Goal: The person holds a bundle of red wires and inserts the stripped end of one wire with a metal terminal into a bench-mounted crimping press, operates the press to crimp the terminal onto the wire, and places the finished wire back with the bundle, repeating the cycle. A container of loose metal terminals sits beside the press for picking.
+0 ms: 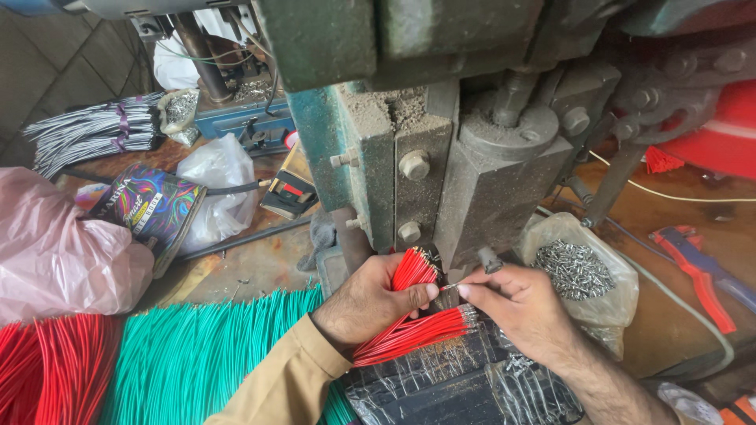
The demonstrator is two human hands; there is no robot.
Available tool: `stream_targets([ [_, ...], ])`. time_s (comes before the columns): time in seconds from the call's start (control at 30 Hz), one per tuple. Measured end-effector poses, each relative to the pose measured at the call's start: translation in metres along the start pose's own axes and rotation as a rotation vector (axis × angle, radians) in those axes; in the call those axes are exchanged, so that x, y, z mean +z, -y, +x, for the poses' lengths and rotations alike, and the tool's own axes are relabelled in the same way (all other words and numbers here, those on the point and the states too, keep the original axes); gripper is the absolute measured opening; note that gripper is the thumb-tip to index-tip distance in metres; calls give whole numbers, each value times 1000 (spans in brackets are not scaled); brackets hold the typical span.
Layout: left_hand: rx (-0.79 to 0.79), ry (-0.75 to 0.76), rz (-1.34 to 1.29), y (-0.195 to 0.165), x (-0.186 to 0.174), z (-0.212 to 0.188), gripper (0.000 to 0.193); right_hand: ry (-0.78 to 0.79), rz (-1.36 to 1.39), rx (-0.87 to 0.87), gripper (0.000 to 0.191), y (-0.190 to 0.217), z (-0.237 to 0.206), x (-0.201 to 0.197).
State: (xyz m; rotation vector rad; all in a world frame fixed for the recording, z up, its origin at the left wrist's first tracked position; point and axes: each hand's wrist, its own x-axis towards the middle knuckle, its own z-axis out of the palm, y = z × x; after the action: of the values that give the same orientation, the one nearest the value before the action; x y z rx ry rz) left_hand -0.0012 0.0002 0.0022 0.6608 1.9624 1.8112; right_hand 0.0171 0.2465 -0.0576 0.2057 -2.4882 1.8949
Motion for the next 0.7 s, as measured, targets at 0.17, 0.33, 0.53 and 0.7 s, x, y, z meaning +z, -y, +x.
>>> stream_targets([
  [0.17,7,40,85,-9,-1,-8,25,95,35,-119,18,12,-24,-19],
  [0.33,6,44,160,-6,-5,-6,26,118,-700,-167,20,21,-39,-44],
  [0.53,46,47,63,4,-4,0,19,130,-811,-279,17,22,-43,-35],
  [0.7,3,30,54,2,-4,-3,17,33,-639,170,21,31,-39,-34],
])
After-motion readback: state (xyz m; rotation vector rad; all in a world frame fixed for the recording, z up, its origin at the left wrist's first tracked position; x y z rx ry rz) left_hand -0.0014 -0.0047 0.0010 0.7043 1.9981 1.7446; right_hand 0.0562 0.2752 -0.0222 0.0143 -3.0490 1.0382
